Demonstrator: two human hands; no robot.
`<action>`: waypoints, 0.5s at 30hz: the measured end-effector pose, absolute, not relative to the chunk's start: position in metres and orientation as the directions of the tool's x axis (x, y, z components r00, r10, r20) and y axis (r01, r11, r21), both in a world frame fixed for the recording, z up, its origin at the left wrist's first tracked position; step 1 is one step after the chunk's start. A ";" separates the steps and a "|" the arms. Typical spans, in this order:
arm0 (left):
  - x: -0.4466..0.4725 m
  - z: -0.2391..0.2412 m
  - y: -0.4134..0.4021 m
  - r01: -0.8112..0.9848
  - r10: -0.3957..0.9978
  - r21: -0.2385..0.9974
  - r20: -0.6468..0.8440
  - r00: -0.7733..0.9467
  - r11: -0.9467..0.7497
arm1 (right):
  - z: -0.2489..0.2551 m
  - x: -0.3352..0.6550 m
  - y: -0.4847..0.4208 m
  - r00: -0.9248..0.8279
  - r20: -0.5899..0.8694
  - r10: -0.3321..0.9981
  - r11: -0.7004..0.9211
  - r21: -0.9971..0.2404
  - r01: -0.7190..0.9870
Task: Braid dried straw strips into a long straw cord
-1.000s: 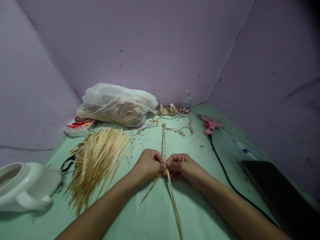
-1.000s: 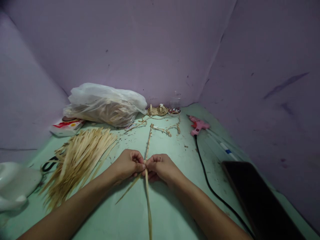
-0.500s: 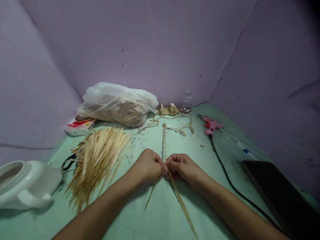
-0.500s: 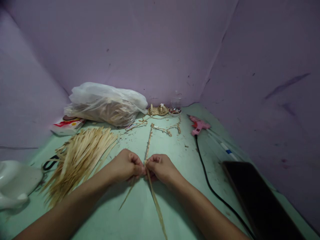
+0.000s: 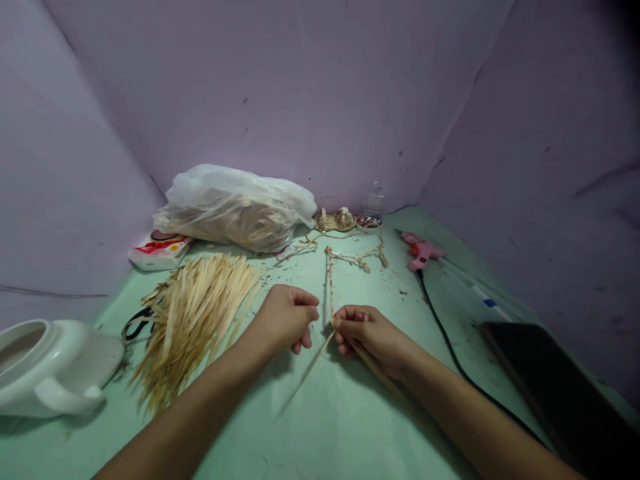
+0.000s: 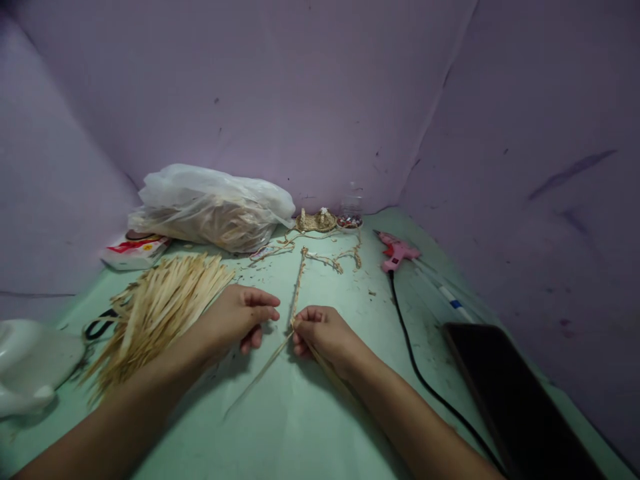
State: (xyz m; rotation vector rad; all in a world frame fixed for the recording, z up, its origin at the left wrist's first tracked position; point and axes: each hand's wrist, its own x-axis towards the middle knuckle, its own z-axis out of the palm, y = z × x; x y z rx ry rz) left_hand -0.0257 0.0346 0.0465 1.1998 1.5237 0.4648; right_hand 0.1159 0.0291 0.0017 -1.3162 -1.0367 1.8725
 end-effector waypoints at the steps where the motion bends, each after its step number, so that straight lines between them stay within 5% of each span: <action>1: -0.024 0.045 0.036 0.363 0.840 0.805 -0.534 0.100 0.469 | 0.002 0.116 0.029 -0.322 -0.460 0.827 -0.501 -0.864 -0.053; 7: -0.015 0.022 0.034 0.161 0.682 0.775 -0.619 0.390 0.611 | -0.003 0.119 0.031 -0.373 -0.416 0.829 -0.470 -0.880 -0.062; 15: -0.022 0.017 0.043 0.295 0.768 0.814 -0.575 0.283 0.501 | -0.007 0.123 0.034 -0.358 -0.277 0.892 -0.216 -0.956 0.201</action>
